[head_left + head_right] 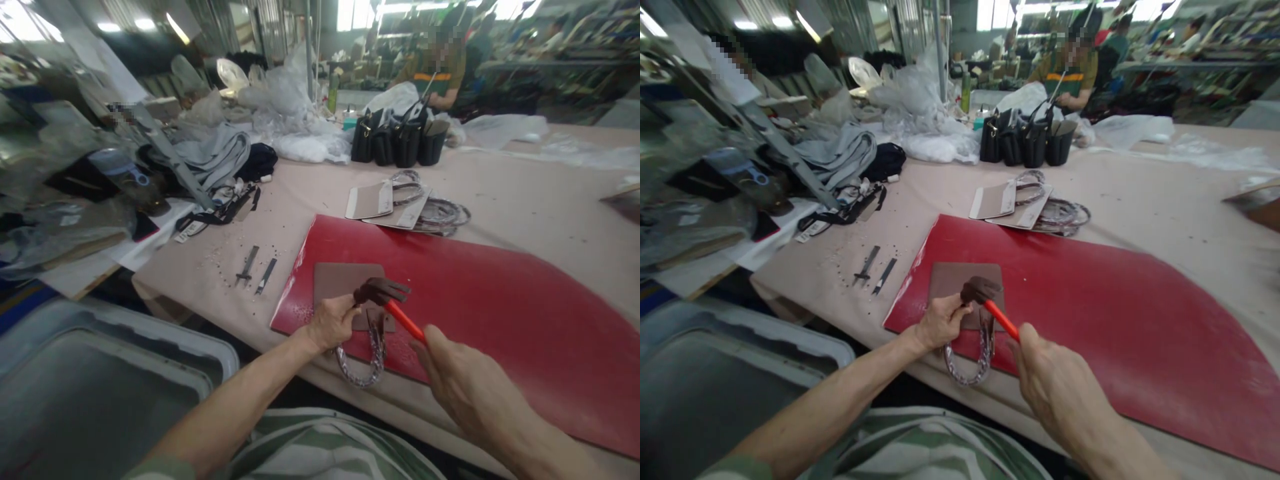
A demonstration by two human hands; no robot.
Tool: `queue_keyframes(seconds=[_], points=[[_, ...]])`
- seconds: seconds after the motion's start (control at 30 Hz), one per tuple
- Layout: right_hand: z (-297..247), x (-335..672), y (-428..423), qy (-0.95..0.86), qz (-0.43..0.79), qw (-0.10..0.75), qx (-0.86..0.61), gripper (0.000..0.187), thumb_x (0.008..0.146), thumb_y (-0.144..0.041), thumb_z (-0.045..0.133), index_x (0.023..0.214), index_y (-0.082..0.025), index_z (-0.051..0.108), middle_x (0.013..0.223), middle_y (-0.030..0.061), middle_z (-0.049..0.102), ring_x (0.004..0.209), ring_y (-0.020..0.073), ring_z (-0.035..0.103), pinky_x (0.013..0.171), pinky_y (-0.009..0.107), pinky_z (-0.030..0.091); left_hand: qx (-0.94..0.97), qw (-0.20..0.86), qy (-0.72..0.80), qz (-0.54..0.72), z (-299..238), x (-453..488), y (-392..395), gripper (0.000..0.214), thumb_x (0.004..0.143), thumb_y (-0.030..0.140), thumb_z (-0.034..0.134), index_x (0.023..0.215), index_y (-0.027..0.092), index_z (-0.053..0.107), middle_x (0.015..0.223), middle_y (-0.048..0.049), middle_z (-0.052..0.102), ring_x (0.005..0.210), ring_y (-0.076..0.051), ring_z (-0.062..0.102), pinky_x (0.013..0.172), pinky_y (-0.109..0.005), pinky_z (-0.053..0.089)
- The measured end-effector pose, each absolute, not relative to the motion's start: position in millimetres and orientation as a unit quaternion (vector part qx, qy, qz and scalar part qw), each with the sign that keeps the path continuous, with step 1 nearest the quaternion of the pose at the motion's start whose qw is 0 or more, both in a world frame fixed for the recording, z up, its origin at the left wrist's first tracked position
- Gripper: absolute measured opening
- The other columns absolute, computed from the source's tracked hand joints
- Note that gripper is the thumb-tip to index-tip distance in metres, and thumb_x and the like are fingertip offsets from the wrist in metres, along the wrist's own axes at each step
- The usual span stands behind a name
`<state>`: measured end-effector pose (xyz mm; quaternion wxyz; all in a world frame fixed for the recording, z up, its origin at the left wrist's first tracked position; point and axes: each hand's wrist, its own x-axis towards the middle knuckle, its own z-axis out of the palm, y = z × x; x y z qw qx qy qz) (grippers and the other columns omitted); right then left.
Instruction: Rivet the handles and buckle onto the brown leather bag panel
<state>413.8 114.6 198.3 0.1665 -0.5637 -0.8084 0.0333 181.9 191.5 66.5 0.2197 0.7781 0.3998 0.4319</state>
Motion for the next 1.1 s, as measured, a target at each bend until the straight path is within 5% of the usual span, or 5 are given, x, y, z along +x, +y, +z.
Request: queue_keyframes(seconds=[0.3, 0.5, 0.6, 0.9, 1.1], points=[[151.9, 468.4, 134.5, -0.634, 0.261, 0.147, -0.713, 0.042, 0.094, -0.056, 0.032, 0.065, -0.027, 0.041, 0.052, 0.0, 0.047, 0.047, 0.018, 0.048, 0.05, 0.031, 0.037, 0.781, 0.198, 0.396, 0.442, 68.6, 183.1, 190.6, 0.01, 0.095, 0.015, 0.052, 0.09, 0.02, 0.06, 0.079, -0.0037, 0.069, 0.072, -0.018, 0.069, 0.067, -0.026, 0.053], [118.8, 459.2, 144.9, -0.719, -0.044, 0.167, -0.674, 0.04, 0.097, -0.047, 0.038, 0.102, -0.016, 0.063, 0.106, 0.0213, 0.064, 0.092, 0.0336, 0.063, 0.075, 0.048, 0.051, 0.778, 0.193, 0.414, 0.431, 68.1, 181.4, 189.1, 0.01, 0.098, 0.021, 0.052, 0.095, 0.019, 0.061, 0.085, -0.0064, 0.072, 0.076, -0.019, 0.071, 0.07, -0.027, 0.055], [106.7, 417.0, 144.5, -0.766, -0.01, 0.261, -0.588, 0.043, 0.099, -0.045, 0.046, 0.123, -0.013, 0.06, 0.125, 0.0203, 0.061, 0.116, 0.0325, 0.058, 0.095, 0.048, 0.05, 0.783, 0.189, 0.411, 0.426, 67.6, 179.2, 186.8, 0.013, 0.1, 0.022, 0.051, 0.098, 0.018, 0.063, 0.088, -0.0077, 0.073, 0.078, -0.019, 0.072, 0.072, -0.028, 0.057], [83.3, 368.3, 136.4, -0.807, 0.062, 0.207, -0.55, 0.045, 0.097, -0.038, 0.054, 0.136, -0.015, 0.058, 0.141, 0.0166, 0.054, 0.131, 0.0347, 0.045, 0.111, 0.052, 0.037, 0.56, 0.282, 0.562, 0.539, 88.6, 155.6, 209.8, 0.021, 0.1, 0.032, 0.048, 0.091, 0.018, 0.062, 0.075, -0.0024, 0.071, 0.067, -0.014, 0.07, 0.066, -0.024, 0.055], [84.8, 372.1, 137.1, -0.802, 0.063, 0.228, -0.549, 0.044, 0.096, -0.038, 0.055, 0.134, -0.016, 0.059, 0.139, 0.0165, 0.055, 0.131, 0.0345, 0.046, 0.11, 0.052, 0.039, 0.573, 0.059, 0.754, 0.315, 103.8, 87.9, 257.9, 0.018, 0.092, 0.03, 0.057, 0.094, 0.019, 0.072, 0.092, -0.0105, 0.077, 0.087, -0.025, 0.072, 0.079, -0.032, 0.051]])
